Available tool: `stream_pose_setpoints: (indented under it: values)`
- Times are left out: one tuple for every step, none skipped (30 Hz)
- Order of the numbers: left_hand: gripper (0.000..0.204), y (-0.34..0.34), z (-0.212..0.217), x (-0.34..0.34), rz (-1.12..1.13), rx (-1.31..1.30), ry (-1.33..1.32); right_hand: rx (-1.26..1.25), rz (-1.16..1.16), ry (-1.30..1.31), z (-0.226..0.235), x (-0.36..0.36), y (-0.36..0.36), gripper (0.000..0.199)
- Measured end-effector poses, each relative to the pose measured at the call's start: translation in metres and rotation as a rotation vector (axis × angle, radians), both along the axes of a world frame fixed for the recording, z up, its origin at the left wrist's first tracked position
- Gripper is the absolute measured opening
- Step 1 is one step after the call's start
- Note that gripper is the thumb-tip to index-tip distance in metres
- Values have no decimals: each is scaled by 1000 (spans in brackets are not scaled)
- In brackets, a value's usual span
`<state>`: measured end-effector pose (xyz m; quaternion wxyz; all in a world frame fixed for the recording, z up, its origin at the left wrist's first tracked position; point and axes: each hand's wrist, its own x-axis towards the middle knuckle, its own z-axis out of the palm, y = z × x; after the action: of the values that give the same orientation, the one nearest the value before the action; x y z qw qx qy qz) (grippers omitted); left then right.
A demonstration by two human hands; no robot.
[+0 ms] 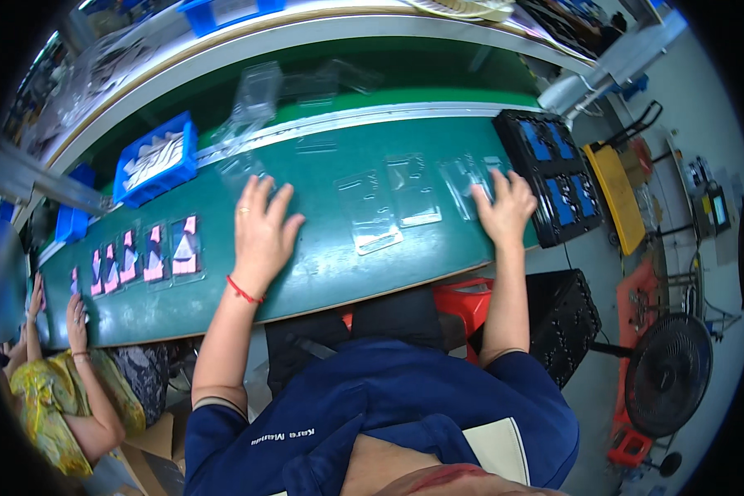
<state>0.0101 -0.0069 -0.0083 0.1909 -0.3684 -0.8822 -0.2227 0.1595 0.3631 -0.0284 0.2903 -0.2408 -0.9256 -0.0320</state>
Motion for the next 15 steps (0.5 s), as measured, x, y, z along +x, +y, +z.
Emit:
stream_pose_setpoints:
  values:
    - [52,13,4,13,-80,-19,-22,-26,2,22,-4,-5,-3,58]
    - [56,30,9,27,-158,-40,-44,-54,6,44,-7,-8,-6,60]
    - [59,45,11,41,-209,-64,-70,-94,3,14,-5,-11,-13,60]
    - [61,53,13,50,-245,-81,-99,-91,13,11,-3,-17,-20,60]
    - [62,60,13,55,-268,-81,-126,-75,39,0,-2,-22,-28,61]
    - [62,70,10,58,-302,-87,-149,-64,54,-6,-2,-23,-31,61]
    - [60,75,6,59,-316,-97,-136,-83,69,-13,0,-23,-38,61]
    - [60,72,3,57,-308,-101,-134,-86,77,-10,-1,-25,-46,61]
    - [60,71,0,57,-312,-133,-150,-88,84,-10,-2,-24,-52,61]
    - [59,68,-2,56,-313,-165,-164,-89,94,-10,-3,-24,-59,61]
    - [53,64,-2,57,-301,-139,-180,-99,104,-8,-3,-25,-65,61]
    - [53,58,0,57,-299,-142,-181,-97,117,-5,-2,-25,-73,61]
    - [51,53,2,57,-283,-148,-179,-99,121,-6,-1,-25,-80,61]
    - [48,49,3,57,-268,-153,-177,-101,123,-6,-1,-25,-86,61]
    - [46,45,1,58,-257,-122,-170,-102,124,-12,0,-24,-92,61]
